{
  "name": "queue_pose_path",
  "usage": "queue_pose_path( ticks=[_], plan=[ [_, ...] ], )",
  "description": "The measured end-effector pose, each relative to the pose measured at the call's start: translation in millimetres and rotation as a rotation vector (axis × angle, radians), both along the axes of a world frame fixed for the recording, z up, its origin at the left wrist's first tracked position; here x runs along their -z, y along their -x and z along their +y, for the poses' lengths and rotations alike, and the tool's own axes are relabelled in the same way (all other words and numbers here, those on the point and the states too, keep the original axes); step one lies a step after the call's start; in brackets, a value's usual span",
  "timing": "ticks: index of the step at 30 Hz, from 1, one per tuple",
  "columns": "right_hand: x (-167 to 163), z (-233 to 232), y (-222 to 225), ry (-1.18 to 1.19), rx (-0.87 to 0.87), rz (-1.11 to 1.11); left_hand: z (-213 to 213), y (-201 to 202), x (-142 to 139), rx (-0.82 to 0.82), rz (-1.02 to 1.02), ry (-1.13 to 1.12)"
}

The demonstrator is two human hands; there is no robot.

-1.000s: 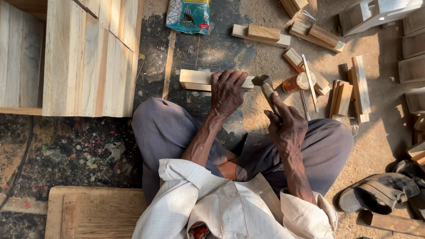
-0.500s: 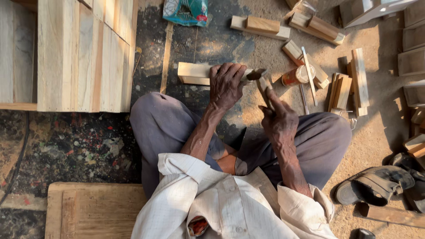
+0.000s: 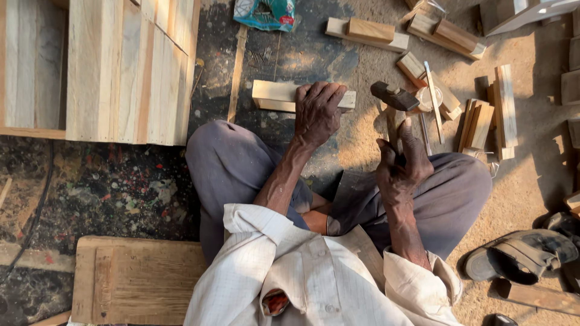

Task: The person assembles a small wooden box by hammering nails into wooden pieces. They apply glue to the joints, position the pieces, and secure them with a hammer.

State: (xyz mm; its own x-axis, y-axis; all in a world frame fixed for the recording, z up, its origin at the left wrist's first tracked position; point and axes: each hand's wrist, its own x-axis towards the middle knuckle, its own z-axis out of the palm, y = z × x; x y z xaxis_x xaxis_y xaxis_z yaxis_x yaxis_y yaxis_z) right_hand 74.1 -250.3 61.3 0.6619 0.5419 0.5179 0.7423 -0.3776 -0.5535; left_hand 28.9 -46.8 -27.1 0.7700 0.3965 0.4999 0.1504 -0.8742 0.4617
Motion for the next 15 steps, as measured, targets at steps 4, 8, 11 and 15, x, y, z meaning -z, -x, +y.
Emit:
queue_pose_path(
  ticks=[4,8,11,15],
  plan=[
    [1,4,-2,0.416,0.1,0.166,0,-2,0,0.016,-0.035,0.049],
    [1,3,2,0.06,0.009,0.049,2,-2,2,-0.002,-0.011,-0.011],
    [4,3,1,0.15,0.006,0.051,2,-3,3,0.031,0.026,0.103],
    [13,2,-5,0.133,0.005,-0.036,1,-6,4,0.009,-0.065,0.087]
  ],
)
